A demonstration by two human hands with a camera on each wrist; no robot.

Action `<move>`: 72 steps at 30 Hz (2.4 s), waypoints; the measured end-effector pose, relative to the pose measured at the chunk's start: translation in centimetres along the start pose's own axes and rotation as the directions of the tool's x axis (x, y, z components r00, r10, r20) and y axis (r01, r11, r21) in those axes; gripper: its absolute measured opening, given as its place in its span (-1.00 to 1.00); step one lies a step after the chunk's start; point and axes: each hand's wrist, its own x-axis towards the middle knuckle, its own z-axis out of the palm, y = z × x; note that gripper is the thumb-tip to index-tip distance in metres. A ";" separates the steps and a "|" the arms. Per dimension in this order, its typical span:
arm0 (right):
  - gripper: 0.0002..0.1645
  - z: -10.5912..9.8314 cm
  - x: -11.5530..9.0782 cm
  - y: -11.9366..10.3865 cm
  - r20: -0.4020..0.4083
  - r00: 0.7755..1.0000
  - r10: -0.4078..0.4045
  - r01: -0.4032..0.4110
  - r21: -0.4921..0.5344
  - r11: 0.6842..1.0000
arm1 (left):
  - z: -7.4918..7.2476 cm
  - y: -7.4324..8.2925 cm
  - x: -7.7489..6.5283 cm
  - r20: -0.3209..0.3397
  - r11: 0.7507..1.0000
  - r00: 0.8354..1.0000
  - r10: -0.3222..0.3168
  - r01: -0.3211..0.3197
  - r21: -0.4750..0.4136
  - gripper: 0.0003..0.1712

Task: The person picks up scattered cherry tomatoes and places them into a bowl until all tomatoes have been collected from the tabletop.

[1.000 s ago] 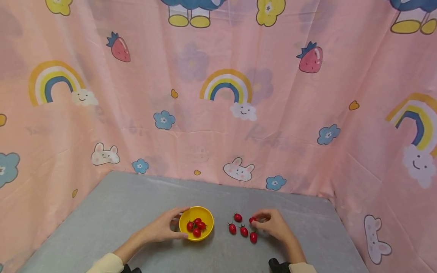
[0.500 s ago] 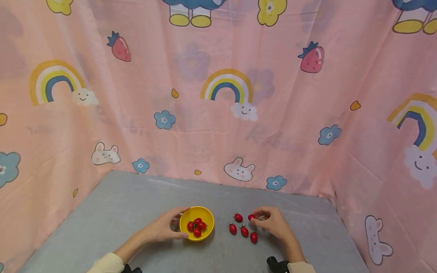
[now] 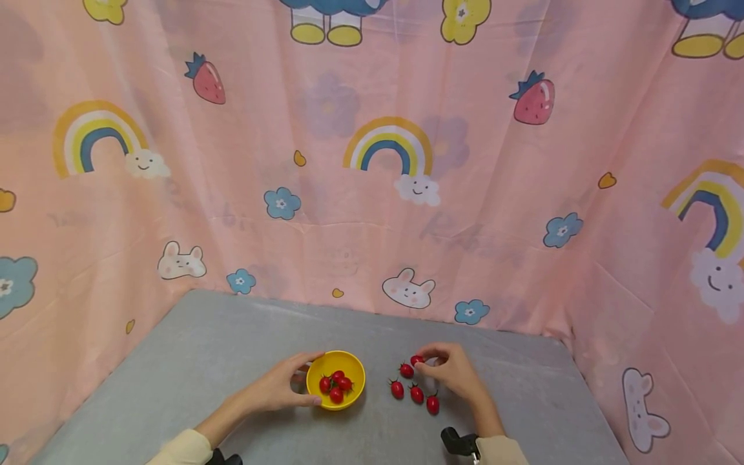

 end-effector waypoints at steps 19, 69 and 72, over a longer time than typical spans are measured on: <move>-0.81 2.8 2.0 -2.9 0.029 0.999 -0.042 0.042 0.016 0.999 | 0.0 0.2 -0.1 0.005 1.000 1.000 -0.002 0.002 0.000 -0.04; -0.77 8.0 3.8 -6.1 0.185 0.970 -0.159 0.123 0.193 0.973 | 0.1 0.3 -0.2 0.005 1.000 1.000 -0.004 0.004 -0.015 -0.04; -0.75 7.5 3.7 -5.7 0.170 0.974 -0.147 0.118 0.172 0.978 | 0.1 0.3 -0.1 0.003 1.000 1.000 -0.009 0.009 -0.016 -0.03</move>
